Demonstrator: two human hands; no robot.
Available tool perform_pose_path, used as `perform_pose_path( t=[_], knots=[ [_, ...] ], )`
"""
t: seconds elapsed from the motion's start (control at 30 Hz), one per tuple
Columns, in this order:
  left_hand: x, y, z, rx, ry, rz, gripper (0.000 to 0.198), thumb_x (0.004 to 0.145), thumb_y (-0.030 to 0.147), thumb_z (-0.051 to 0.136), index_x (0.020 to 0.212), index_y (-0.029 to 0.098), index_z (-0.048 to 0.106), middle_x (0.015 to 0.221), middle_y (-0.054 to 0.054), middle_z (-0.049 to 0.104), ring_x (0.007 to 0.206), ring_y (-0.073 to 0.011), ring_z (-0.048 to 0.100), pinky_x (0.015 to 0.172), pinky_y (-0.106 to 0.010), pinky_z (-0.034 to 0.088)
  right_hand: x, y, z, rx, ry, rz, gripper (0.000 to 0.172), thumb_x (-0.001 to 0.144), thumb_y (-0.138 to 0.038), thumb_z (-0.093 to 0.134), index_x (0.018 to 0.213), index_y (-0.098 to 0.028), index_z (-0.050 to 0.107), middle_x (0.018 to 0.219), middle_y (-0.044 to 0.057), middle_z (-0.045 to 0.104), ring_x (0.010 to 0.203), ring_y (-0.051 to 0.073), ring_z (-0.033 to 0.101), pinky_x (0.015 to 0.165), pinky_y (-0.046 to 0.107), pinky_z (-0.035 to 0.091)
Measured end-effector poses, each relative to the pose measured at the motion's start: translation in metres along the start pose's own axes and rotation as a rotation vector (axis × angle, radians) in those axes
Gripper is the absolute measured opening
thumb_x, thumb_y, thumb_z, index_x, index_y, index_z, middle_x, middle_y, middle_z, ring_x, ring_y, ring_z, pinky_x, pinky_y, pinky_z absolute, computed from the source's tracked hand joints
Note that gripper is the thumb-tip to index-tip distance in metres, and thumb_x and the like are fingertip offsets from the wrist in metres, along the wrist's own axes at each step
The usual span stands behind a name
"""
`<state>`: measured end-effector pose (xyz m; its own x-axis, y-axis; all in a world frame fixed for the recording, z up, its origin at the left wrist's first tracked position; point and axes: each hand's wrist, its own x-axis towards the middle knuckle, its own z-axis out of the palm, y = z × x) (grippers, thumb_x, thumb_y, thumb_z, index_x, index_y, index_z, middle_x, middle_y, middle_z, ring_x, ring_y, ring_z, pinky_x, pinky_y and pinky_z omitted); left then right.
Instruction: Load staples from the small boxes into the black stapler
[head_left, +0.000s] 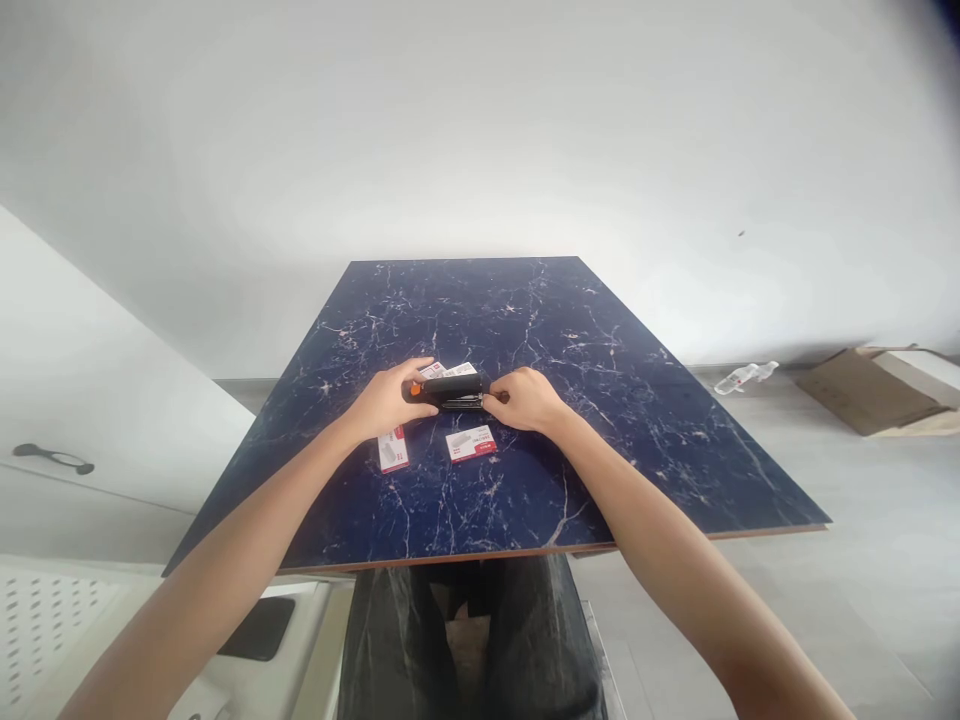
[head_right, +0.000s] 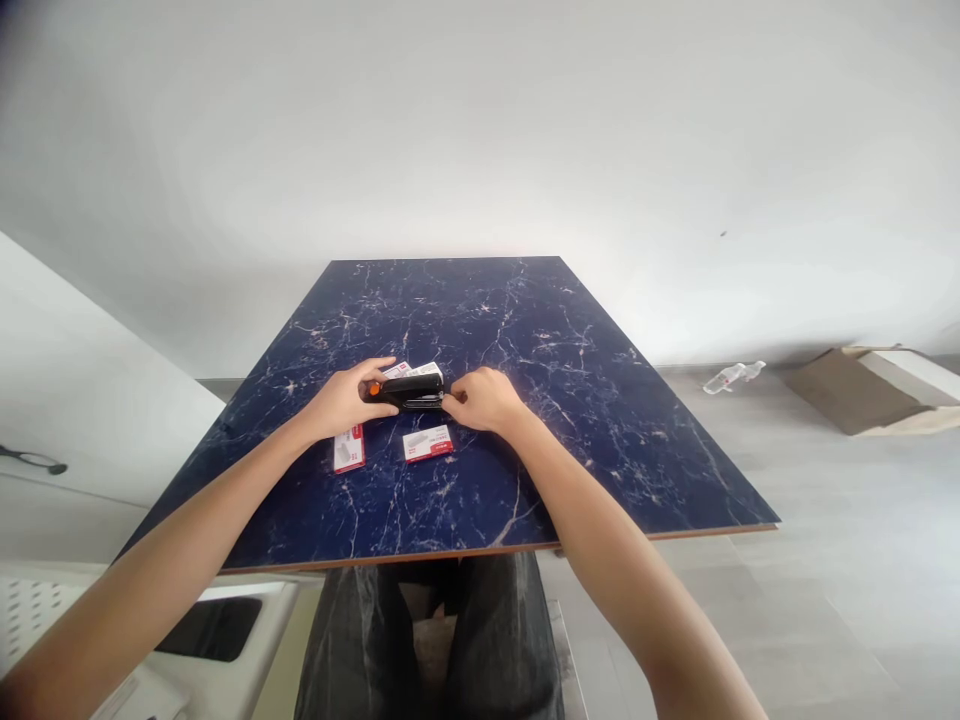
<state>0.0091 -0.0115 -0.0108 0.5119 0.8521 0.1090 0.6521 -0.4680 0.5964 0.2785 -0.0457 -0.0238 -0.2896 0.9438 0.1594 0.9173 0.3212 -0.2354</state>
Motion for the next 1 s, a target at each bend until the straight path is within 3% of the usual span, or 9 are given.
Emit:
perform_pose_path(
  t=[0.23, 0.4, 0.47, 0.8, 1.0],
  knots=[
    [0.001, 0.000, 0.000, 0.044, 0.020, 0.024, 0.075, 0.077, 0.043, 0.079, 0.144, 0.028, 0.051, 0.124, -0.011, 0.070, 0.113, -0.0326, 0.064, 0.092, -0.045, 0.049, -0.001, -0.004, -0.001, -0.020, -0.001, 0.028, 0.038, 0.089, -0.043, 0.052, 0.065, -0.021, 0.072, 0.065, 0.005, 0.067, 0.064, 0.017, 0.058, 0.060, 0.030, 0.029],
    [0.001, 0.002, 0.001, 0.030, 0.037, 0.046, 0.070, 0.076, 0.039, 0.079, 0.140, 0.029, 0.054, 0.119, -0.007, 0.072, 0.105, -0.0276, 0.068, 0.092, -0.040, 0.050, 0.003, -0.014, -0.003, 0.007, -0.055, 0.053, 0.061, 0.087, -0.072, 0.050, 0.057, -0.021, 0.067, 0.057, 0.006, 0.061, 0.059, 0.018, 0.058, 0.058, 0.030, 0.028],
    [0.001, 0.001, 0.001, 0.019, 0.042, 0.044, 0.070, 0.076, 0.039, 0.079, 0.140, 0.029, 0.054, 0.118, -0.006, 0.072, 0.104, -0.0268, 0.068, 0.091, -0.039, 0.051, 0.004, -0.013, -0.006, 0.010, -0.058, 0.068, 0.065, 0.087, -0.075, 0.048, 0.056, -0.021, 0.066, 0.057, 0.006, 0.061, 0.061, 0.018, 0.058, 0.058, 0.030, 0.028],
    [0.001, 0.003, 0.002, 0.032, 0.044, 0.036, 0.065, 0.076, 0.038, 0.080, 0.137, 0.031, 0.058, 0.118, -0.005, 0.073, 0.103, -0.0268, 0.069, 0.089, -0.039, 0.051, 0.001, -0.017, -0.001, 0.106, -0.053, 0.031, 0.041, 0.078, -0.057, 0.066, 0.060, -0.021, 0.062, 0.059, 0.002, 0.063, 0.057, 0.015, 0.055, 0.058, 0.028, 0.032],
    [0.002, 0.003, 0.001, 0.041, 0.048, 0.039, 0.064, 0.076, 0.037, 0.079, 0.135, 0.029, 0.059, 0.117, -0.005, 0.073, 0.102, -0.0265, 0.069, 0.089, -0.039, 0.052, 0.003, -0.021, 0.002, 0.121, -0.066, 0.043, 0.038, 0.080, -0.056, 0.066, 0.066, -0.021, 0.064, 0.065, 0.003, 0.066, 0.063, 0.017, 0.059, 0.059, 0.028, 0.033]
  ],
)
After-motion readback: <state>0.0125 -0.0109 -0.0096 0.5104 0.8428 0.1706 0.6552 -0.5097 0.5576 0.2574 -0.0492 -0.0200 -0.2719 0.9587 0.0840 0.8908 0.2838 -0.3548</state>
